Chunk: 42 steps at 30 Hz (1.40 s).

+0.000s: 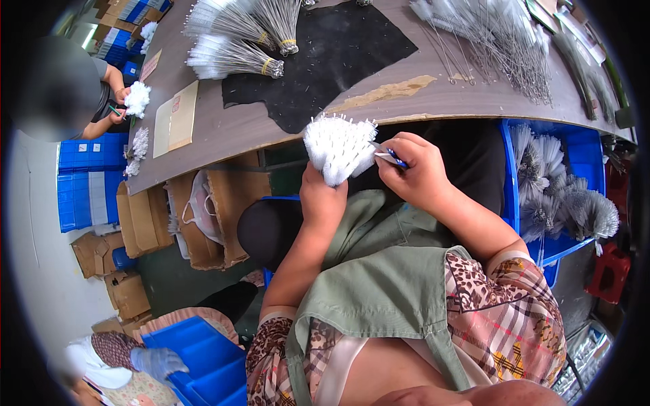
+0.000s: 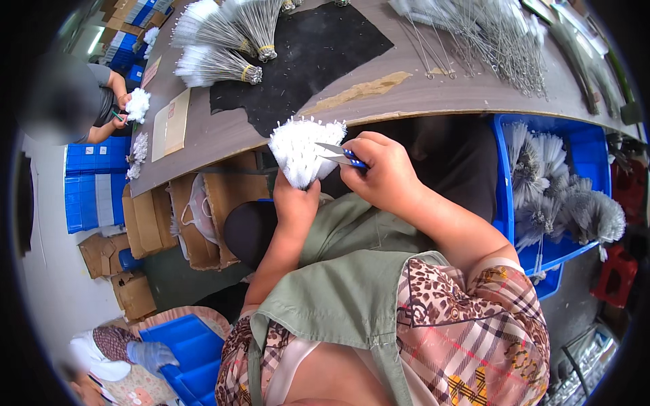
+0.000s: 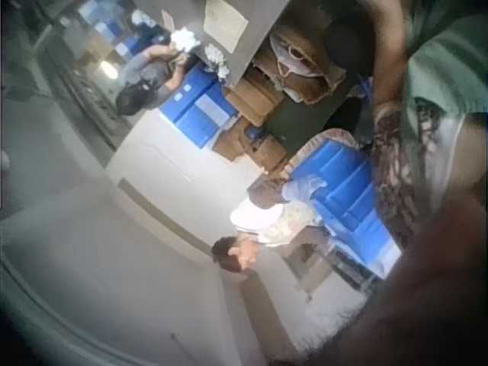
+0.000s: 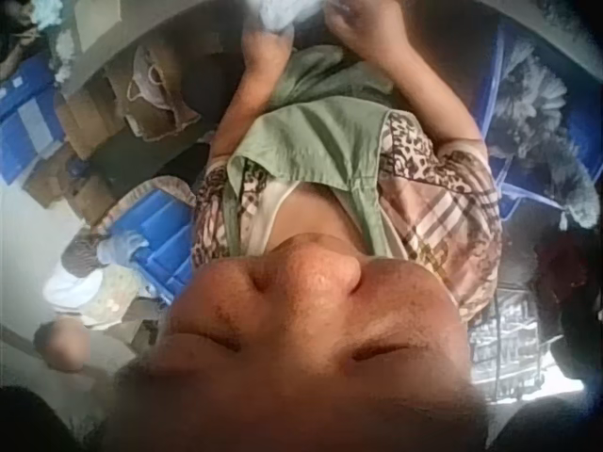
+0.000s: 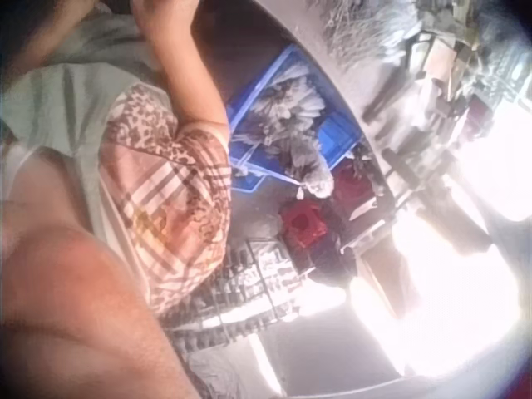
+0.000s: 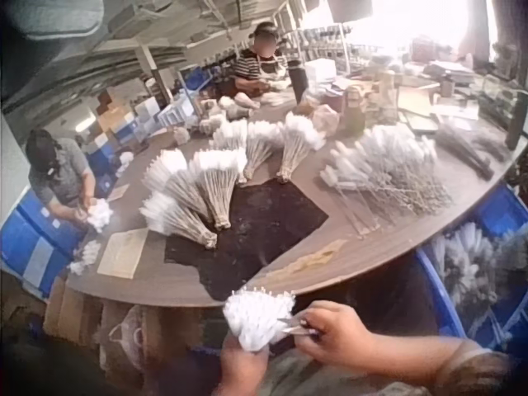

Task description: The worker gathers a bundle of synthetic white brush fibers and secures them using wire and small scissors in a factory setting.

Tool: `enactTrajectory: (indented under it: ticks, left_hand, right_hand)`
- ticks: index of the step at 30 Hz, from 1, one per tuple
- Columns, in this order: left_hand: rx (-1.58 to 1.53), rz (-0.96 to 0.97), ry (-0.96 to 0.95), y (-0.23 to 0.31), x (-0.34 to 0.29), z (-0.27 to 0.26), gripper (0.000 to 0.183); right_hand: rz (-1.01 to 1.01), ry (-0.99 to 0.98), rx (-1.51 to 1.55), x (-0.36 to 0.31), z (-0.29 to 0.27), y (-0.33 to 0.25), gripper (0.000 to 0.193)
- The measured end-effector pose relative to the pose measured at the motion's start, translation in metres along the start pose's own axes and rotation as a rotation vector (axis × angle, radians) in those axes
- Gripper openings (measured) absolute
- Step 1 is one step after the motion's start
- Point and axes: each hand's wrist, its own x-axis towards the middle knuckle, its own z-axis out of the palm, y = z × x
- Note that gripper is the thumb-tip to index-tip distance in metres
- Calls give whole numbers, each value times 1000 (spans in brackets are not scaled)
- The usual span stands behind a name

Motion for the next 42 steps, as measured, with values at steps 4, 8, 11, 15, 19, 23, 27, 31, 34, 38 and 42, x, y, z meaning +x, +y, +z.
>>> enactTrajectory:
  ticks: [4,8,11,15,19,23,27,31,34,38,42]
  left_hand:
    - [35,-9,-6,-5,-3,-2,38]
    - [156,-55,13,-3,-1,-6,45]
    - [171,-130,34,7,7,-8,46]
    - [226,-6,71,6,9,-16,44]
    - [320,-18,99,-5,-7,-16,12]
    - [162,-79,20,16,-4,5,18]
    - [44,-115,33,41,-4,-36,49]
    - [32,-109,4,44,-7,-45,57]
    - [95,-61,-1,52,-4,-46,55]
    - [146,-32,-29,62,14,-43,52]
    - [186,58,-48,77,61,-42,49]
  right_hand:
    - [-188,138,-203,11,-7,-4,20]
    - [63,126,26,23,-17,-2,10]
    - [95,-72,221,30,-13,-21,12]
    - [-46,-158,184,33,2,-16,16]
    - [-213,-186,2,31,7,-14,19]
    - [-206,-97,-83,22,-16,-3,6]
    - [-166,-47,235,34,-3,10,8]
    - [-224,-21,286,43,4,19,9]
    - [-61,-16,505,47,-12,57,5]
    - [-86,94,310,60,-29,60,6]
    - [-203,-8,172,132,-87,85,19]
